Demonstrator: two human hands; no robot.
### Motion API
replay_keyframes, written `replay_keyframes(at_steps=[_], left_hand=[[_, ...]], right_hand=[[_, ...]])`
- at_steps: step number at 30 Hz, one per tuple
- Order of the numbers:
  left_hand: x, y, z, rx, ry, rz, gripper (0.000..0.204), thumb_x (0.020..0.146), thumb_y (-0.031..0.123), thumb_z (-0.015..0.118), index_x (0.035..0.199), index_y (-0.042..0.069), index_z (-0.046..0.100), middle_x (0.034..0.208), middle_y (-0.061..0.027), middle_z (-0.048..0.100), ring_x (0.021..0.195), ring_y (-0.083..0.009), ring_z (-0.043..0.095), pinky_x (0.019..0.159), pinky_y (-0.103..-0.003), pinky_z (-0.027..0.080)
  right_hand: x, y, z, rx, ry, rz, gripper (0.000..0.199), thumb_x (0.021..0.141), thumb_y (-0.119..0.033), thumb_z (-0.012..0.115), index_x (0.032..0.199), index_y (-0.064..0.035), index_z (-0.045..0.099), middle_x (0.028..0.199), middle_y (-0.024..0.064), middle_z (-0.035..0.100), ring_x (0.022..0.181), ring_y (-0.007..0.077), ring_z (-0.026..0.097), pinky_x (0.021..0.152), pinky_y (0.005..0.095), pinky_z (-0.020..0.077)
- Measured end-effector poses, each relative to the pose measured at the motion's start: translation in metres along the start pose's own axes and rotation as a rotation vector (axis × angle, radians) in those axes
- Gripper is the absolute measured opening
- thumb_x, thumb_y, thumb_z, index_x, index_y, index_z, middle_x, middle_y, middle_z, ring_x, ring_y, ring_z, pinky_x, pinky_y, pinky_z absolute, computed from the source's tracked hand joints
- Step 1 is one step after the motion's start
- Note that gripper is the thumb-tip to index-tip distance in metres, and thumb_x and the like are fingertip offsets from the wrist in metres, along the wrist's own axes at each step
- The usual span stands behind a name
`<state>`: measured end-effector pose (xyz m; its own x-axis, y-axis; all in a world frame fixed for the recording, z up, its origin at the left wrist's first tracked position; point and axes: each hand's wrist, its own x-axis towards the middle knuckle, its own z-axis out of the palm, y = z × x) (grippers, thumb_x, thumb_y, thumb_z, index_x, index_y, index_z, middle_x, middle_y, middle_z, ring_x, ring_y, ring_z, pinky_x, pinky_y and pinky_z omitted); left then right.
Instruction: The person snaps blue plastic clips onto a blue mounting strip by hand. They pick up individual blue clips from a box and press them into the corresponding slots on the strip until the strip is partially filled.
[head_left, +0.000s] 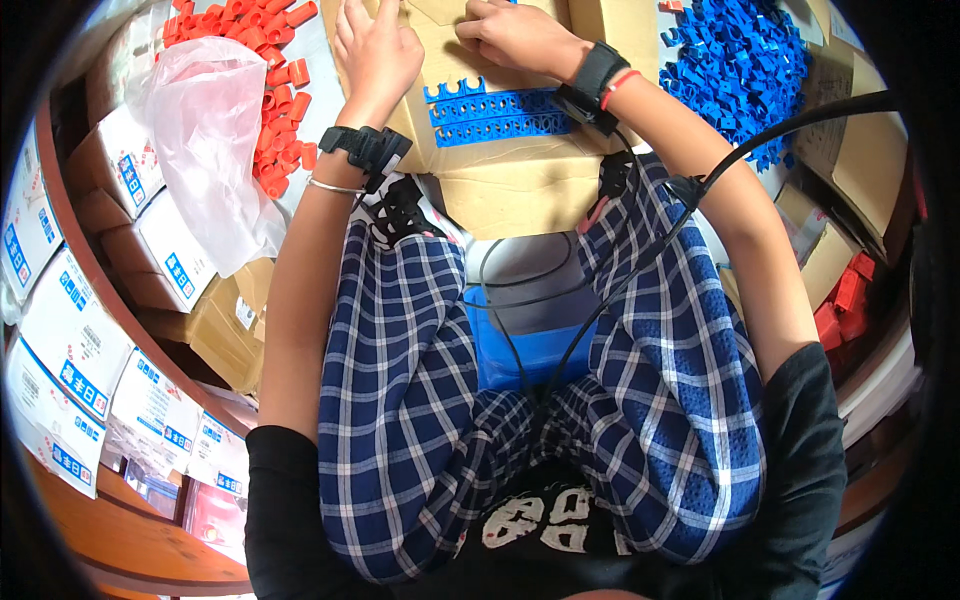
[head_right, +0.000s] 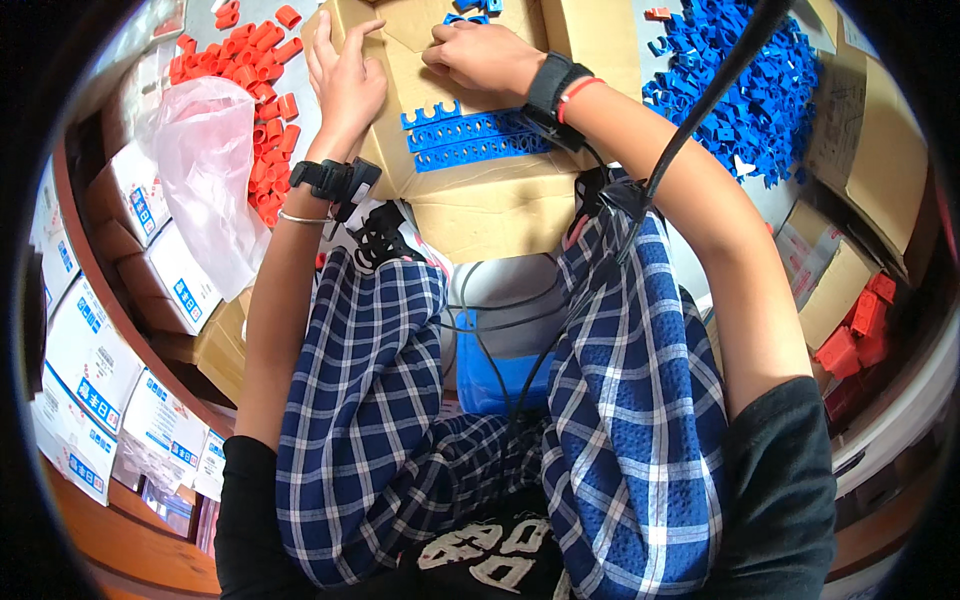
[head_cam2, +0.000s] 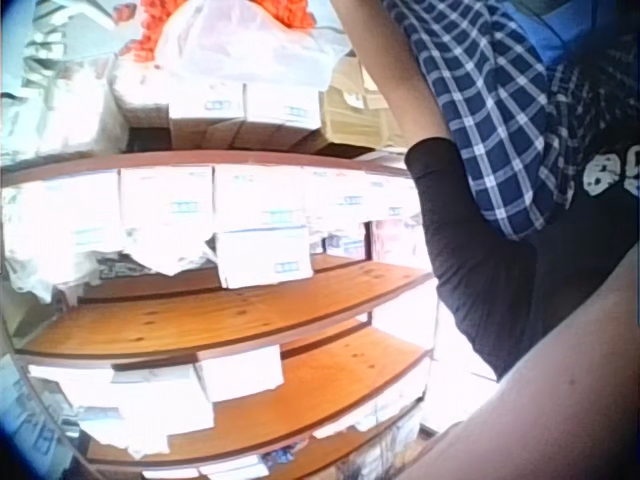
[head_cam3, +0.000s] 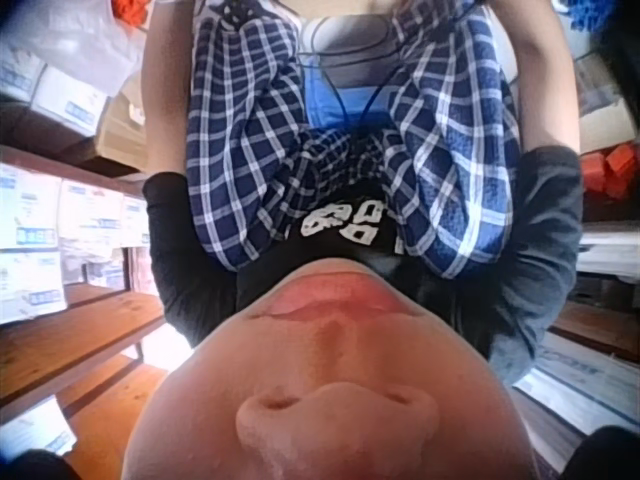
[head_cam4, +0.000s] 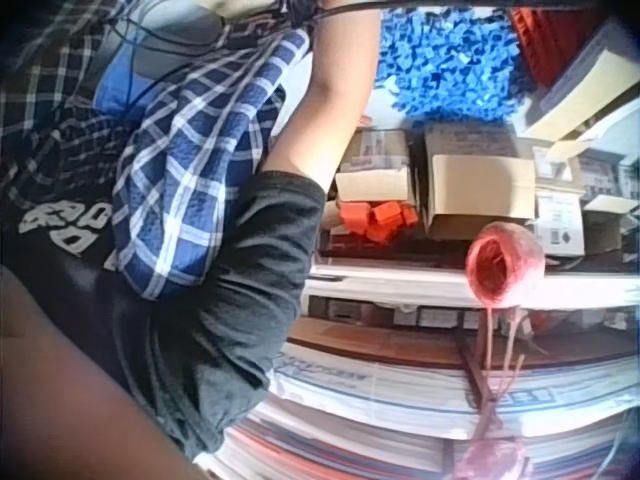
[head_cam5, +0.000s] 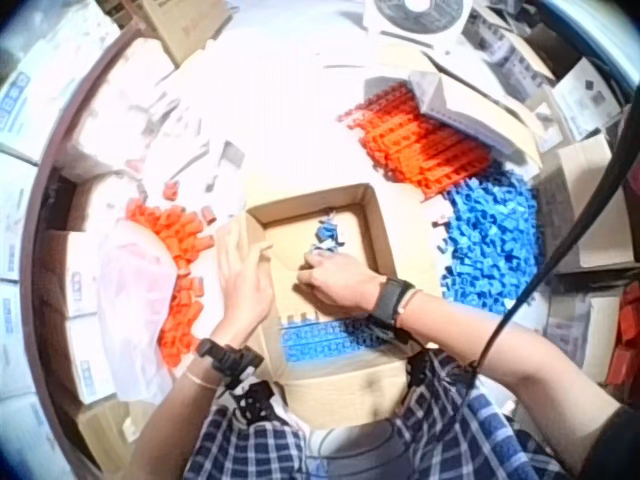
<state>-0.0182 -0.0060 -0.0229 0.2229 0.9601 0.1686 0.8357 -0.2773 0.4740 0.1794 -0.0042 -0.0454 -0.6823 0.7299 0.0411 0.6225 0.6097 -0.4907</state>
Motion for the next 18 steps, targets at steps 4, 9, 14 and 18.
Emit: replay_keyframes(at_steps=[4, 9, 14, 18], left_hand=[[0.002, 0.014, -0.006, 0.000, 0.062, 0.014, 0.027, 0.083, 0.003, 0.051, 0.109, 0.006, 0.057, 0.139, -0.0284, 0.033, 0.128, -0.0468, 0.029, 0.108, -0.051, 0.023], [0.003, 0.010, -0.009, 0.004, 0.047, 0.039, 0.026, 0.083, 0.004, 0.051, 0.108, 0.006, 0.057, 0.141, -0.0286, 0.031, 0.128, -0.0467, 0.029, 0.108, -0.052, 0.023], [0.001, 0.015, -0.008, -0.047, -0.013, -0.080, 0.026, 0.085, 0.005, 0.050, 0.110, 0.008, 0.057, 0.144, -0.0267, 0.027, 0.130, -0.0459, 0.028, 0.107, -0.050, 0.023], [0.001, 0.015, -0.009, -0.038, 0.022, -0.026, 0.026, 0.085, 0.006, 0.051, 0.110, 0.009, 0.057, 0.145, -0.0260, 0.026, 0.132, -0.0453, 0.026, 0.108, -0.050, 0.022]], right_hand=[[-0.010, -0.003, -0.007, 0.162, -0.125, 0.049, 0.003, 0.077, -0.013, 0.058, 0.078, -0.0104, 0.058, 0.087, 0.0106, 0.057, 0.079, 0.0307, 0.062, 0.068, 0.0415, 0.0503], [-0.022, -0.006, -0.004, 0.198, -0.241, 0.143, 0.012, 0.076, -0.007, 0.060, 0.087, -0.0105, 0.057, 0.087, 0.0099, 0.056, 0.080, 0.0316, 0.060, 0.070, 0.0411, 0.0481], [-0.029, -0.004, 0.006, 0.213, -0.167, 0.149, 0.024, 0.076, -0.008, 0.065, 0.098, -0.0102, 0.057, 0.094, 0.0103, 0.058, 0.087, 0.0323, 0.061, 0.075, 0.0398, 0.0491], [-0.029, -0.002, 0.006, 0.270, -0.192, 0.162, 0.029, 0.076, -0.010, 0.066, 0.103, -0.0084, 0.056, 0.096, 0.0114, 0.059, 0.089, 0.0328, 0.060, 0.077, 0.0399, 0.0492]])
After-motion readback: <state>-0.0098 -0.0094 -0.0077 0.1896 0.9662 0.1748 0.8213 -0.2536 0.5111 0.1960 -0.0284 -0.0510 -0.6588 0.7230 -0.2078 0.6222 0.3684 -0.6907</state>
